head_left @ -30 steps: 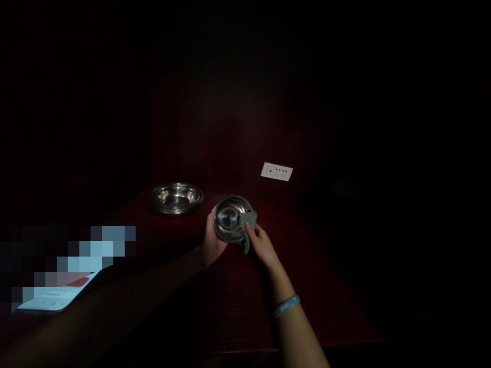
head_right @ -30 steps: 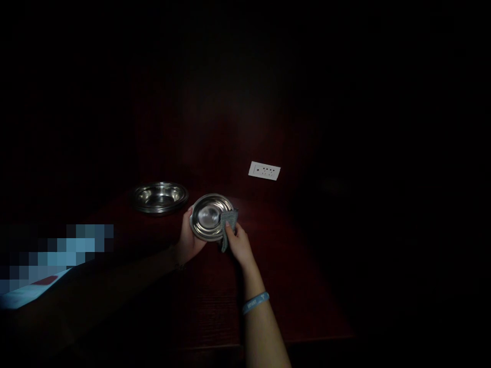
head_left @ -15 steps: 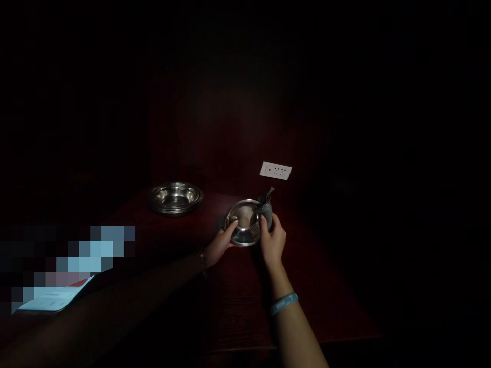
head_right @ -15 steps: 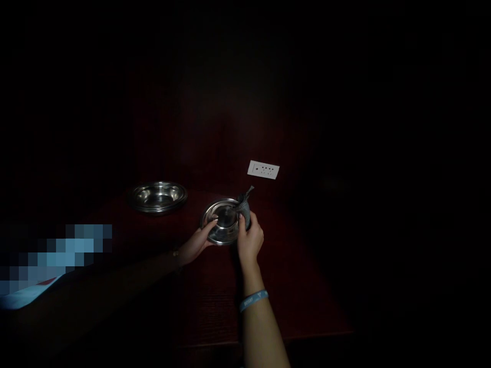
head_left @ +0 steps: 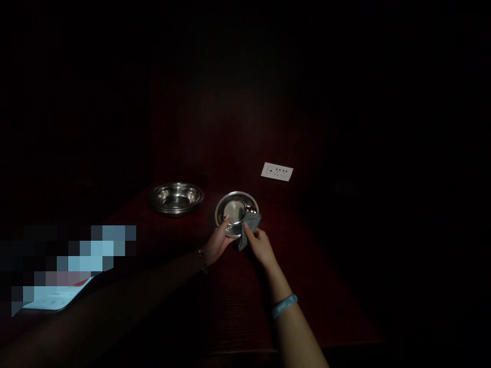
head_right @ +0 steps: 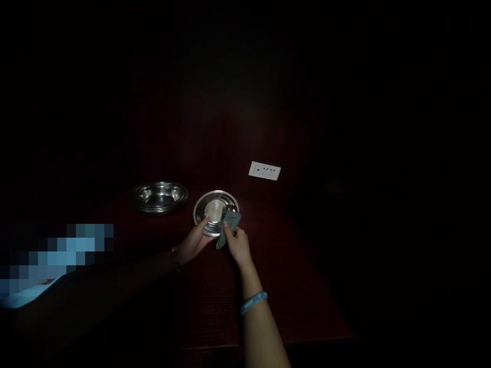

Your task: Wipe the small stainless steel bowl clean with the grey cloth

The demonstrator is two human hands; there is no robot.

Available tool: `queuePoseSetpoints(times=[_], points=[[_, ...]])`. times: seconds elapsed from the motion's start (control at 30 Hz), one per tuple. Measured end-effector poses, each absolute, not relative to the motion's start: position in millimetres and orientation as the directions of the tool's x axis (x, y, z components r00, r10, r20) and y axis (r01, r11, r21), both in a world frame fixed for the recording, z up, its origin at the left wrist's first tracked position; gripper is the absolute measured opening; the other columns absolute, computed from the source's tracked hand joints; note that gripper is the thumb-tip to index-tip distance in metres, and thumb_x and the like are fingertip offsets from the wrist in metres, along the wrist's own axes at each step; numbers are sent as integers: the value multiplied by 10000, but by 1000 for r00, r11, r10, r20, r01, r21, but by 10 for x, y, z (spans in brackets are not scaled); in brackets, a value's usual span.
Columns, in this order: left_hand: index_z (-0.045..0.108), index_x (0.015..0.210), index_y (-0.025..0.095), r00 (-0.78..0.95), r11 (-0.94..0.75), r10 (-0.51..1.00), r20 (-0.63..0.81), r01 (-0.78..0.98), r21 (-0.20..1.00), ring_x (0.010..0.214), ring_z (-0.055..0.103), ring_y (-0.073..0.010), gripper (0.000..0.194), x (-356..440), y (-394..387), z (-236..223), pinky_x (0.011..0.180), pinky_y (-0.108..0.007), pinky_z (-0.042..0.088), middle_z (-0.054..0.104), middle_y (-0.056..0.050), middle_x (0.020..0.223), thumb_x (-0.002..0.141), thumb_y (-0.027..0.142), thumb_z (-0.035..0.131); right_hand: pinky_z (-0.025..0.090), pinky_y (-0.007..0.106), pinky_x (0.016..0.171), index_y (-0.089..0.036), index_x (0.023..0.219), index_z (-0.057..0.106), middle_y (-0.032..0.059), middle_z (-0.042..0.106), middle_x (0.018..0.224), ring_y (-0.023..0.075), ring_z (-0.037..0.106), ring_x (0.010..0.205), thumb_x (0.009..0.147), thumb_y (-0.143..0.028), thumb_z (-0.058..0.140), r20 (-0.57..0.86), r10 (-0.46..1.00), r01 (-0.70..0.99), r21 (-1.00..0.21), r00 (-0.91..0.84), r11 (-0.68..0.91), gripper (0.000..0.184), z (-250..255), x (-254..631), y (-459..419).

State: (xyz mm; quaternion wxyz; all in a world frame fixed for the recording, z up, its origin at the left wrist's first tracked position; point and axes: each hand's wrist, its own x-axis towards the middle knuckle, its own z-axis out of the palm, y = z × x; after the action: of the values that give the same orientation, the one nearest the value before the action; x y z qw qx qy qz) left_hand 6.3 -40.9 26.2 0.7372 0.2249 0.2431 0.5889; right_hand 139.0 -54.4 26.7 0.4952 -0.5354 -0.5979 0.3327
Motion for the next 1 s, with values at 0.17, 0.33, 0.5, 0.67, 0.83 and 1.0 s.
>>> queuePoseSetpoints(times=[0.17,0.33,0.5,0.67,0.83,1.0], points=[[660,1052,117,199,228,973,-118,-742,631,1071,658,-272,237,58,-392,236,951,-433,531,720,-154,1063,902,243,526,501,283,676,-130,836,712,87,730,799,200,650,737,790,-647,515,193,981,343,-923,25,173,555,262,1399,-544],[661,1013,103,202,247,969,-145,-728,640,1084,651,-267,212,66,-376,217,959,-432,523,721,-159,1050,900,218,523,505,342,828,-167,982,689,105,736,981,241,674,913,823,-549,544,271,957,390,-896,104,212,438,278,1399,-569],[650,1076,110,249,249,964,-89,-742,623,1147,617,-266,246,74,-424,248,1015,-429,488,713,-149,1099,900,223,519,485,354,896,-166,1118,630,114,708,1078,235,654,977,888,-502,451,338,928,367,-892,154,264,445,327,1382,-597],[610,1175,110,236,213,971,-45,-759,616,1173,599,-273,319,53,-460,260,1046,-464,459,684,-150,1175,881,220,549,475,372,920,-144,1106,628,132,696,1077,246,639,990,912,-505,377,380,891,331,-898,248,291,481,393,1397,-596],[622,1150,109,245,251,965,-91,-770,587,1107,640,-246,293,44,-398,203,1030,-440,475,701,-146,1132,887,202,532,396,372,1057,-195,1229,602,98,635,1260,238,572,1182,915,-473,422,412,899,294,-886,148,358,457,451,1385,-619],[651,1064,111,226,258,965,-130,-741,620,1050,660,-214,226,32,-397,238,1011,-409,489,710,-126,1102,889,171,522,285,397,1146,-221,1362,504,57,501,1429,207,422,1353,938,-473,381,403,910,322,-878,96,355,508,452,1383,-622]])
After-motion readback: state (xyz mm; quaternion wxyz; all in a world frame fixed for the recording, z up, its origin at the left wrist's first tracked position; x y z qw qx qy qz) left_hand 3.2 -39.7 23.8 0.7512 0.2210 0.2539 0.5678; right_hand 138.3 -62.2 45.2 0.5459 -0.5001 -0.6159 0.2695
